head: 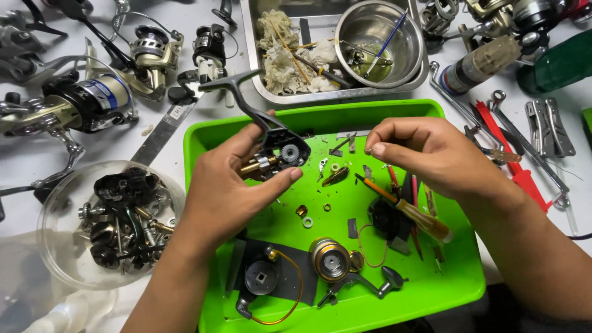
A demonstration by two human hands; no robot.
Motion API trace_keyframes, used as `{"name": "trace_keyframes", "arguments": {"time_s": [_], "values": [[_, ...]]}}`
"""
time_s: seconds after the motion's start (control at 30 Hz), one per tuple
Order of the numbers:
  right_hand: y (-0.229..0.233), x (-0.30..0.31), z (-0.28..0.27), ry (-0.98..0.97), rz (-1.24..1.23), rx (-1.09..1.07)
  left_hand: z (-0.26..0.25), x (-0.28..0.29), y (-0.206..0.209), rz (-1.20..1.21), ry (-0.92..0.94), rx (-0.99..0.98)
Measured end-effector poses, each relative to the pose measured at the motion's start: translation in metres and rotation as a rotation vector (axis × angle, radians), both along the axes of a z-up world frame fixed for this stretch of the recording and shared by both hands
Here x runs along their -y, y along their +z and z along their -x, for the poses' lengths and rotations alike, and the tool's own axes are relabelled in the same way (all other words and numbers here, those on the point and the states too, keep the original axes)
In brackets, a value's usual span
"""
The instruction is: Reassembling the internal gear mechanism and components of a fishing reel on a workbench.
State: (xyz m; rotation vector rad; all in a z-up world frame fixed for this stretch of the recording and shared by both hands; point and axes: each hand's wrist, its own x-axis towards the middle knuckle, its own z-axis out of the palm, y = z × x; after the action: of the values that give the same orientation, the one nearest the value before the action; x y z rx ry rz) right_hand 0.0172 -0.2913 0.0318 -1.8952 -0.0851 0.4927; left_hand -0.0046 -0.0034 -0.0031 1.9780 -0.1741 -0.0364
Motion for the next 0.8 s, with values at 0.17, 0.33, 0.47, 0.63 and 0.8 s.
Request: {"name": "trace_keyframes", "arguments": {"time_s": [0.17, 0.33, 0.47, 0.63, 0.8], "values": [[-0.016, 0.007, -0.004, 0.119, -0.539, -0.159, 0.001, 0.001, 0.002, -0.055, -0.102, 0.107], [-0.021, -0.001, -0.006, 0.223, -0.671, -0.228, 0.001, 0.000, -0.007, -0.061, -0.165, 0.205], [-0.024, -0.004, -0.004, 0.207, -0.647, -0.223, 0.001, 0.001, -0.010, -0.107, -0.205, 0.247], [0.002, -0.024, -0.004, 0.306, -0.179, 0.059, 0.002, 0.001, -0.009, -0.087, -0.227, 0.286], [0.030, -0.054, 0.005, 0.527, 0.459, 0.993, 0.003, 0.001, -0.009, -0.100, -0.229, 0.267]]}}
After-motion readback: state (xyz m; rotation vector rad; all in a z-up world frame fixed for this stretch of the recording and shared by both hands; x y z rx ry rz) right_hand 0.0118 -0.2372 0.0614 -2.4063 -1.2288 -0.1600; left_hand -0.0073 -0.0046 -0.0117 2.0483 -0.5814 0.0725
